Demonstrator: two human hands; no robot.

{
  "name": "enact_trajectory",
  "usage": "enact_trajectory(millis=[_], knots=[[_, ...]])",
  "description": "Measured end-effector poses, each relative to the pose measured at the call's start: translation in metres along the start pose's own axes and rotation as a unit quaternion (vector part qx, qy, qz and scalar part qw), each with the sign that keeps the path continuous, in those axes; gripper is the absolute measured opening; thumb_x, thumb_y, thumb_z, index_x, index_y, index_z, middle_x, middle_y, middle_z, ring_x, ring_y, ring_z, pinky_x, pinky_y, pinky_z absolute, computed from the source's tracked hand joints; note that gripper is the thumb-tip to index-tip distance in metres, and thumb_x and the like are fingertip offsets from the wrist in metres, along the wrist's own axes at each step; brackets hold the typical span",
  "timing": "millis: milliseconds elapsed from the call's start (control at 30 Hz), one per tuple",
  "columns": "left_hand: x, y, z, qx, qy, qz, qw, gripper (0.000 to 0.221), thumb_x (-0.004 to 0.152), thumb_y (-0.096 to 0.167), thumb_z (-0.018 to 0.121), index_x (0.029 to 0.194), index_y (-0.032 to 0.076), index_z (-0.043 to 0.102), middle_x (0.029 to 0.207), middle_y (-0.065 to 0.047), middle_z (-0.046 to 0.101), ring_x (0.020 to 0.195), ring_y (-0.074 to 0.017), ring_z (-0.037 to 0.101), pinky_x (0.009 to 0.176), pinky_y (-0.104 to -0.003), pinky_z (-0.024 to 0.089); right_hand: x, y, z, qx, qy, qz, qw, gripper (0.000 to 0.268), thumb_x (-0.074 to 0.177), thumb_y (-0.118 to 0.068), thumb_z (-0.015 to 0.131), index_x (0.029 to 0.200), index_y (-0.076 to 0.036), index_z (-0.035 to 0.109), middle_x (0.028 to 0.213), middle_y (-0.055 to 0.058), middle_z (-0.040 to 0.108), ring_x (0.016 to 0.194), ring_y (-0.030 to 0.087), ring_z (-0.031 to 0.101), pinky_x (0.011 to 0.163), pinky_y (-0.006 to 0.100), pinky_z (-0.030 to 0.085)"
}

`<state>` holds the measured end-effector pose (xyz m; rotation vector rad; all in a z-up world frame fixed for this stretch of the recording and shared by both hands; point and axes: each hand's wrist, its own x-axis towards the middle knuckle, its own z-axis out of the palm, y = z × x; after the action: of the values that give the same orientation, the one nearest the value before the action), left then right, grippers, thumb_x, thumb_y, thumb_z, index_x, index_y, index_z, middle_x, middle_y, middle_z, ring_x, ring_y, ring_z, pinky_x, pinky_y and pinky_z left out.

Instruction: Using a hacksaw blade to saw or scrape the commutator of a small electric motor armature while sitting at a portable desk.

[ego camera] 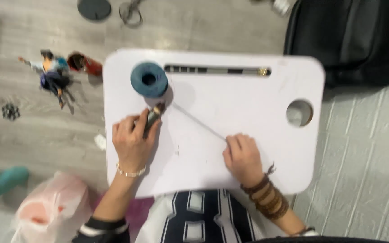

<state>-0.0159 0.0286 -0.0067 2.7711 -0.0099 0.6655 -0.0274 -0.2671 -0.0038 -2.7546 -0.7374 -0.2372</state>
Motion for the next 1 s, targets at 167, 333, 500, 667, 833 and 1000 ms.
enact_trajectory(millis=[167,333,500,667,833,1000], knots=[[0.009,0.008,-0.011,-0.013,-0.009,-0.024,1.000,0.037,0.082,0.035,0.083,0.109,0.011,0.077,0.082,-0.002,0.063,0.067,-0.0151,0.058,0.071,-0.031,0.043,0.026,-0.014,0.008,-0.016,-0.037,0.002,0.999,0.026,0.085,-0.011,0.064,0.110,-0.006,0.064,0.084,0.006,0.055,0.072,0.021,0.053,0.066,0.032,0.045],[0.010,0.011,-0.020,-0.016,-0.025,-0.033,0.999,0.036,0.080,0.028,0.084,0.109,0.008,0.077,0.083,-0.001,0.061,0.068,-0.0132,0.054,0.070,-0.029,0.040,0.038,-0.033,-0.005,0.034,-0.061,0.022,0.997,0.024,0.083,-0.003,0.059,0.107,-0.003,0.060,0.091,0.007,0.053,0.076,0.018,0.049,0.071,0.028,0.044],[0.009,0.009,-0.018,-0.035,-0.035,-0.049,0.998,0.037,0.079,0.028,0.084,0.110,0.009,0.077,0.084,-0.002,0.063,0.069,-0.0131,0.054,0.072,-0.029,0.040,0.034,-0.029,-0.012,0.018,-0.035,0.030,0.999,0.034,0.084,-0.005,0.061,0.117,-0.002,0.060,0.092,0.006,0.054,0.076,0.017,0.047,0.071,0.028,0.042],[0.010,0.011,-0.019,-0.030,-0.039,-0.050,0.998,0.037,0.080,0.028,0.083,0.110,0.007,0.077,0.085,-0.002,0.062,0.069,-0.0136,0.054,0.072,-0.029,0.041,0.040,-0.036,-0.006,-0.014,-0.023,0.016,1.000,0.014,0.092,-0.013,0.064,0.105,-0.007,0.063,0.091,0.004,0.055,0.075,0.015,0.048,0.069,0.028,0.042],[0.003,0.005,-0.009,-0.031,-0.041,-0.058,0.997,0.036,0.084,0.041,0.082,0.105,0.012,0.078,0.080,-0.002,0.067,0.065,-0.0163,0.063,0.072,-0.031,0.046,0.037,-0.031,0.011,-0.018,-0.037,-0.015,0.999,0.008,0.098,-0.018,0.062,0.099,-0.012,0.066,0.081,0.002,0.056,0.071,0.019,0.058,0.062,0.031,0.046],[0.001,0.003,-0.006,-0.026,-0.018,-0.039,0.999,0.037,0.084,0.042,0.083,0.105,0.012,0.077,0.082,-0.002,0.065,0.066,-0.0172,0.062,0.071,-0.032,0.045,0.035,-0.031,0.014,-0.004,-0.044,0.036,0.998,0.016,0.102,-0.023,0.059,0.103,-0.012,0.070,0.085,0.006,0.062,0.074,0.018,0.058,0.065,0.026,0.045]])
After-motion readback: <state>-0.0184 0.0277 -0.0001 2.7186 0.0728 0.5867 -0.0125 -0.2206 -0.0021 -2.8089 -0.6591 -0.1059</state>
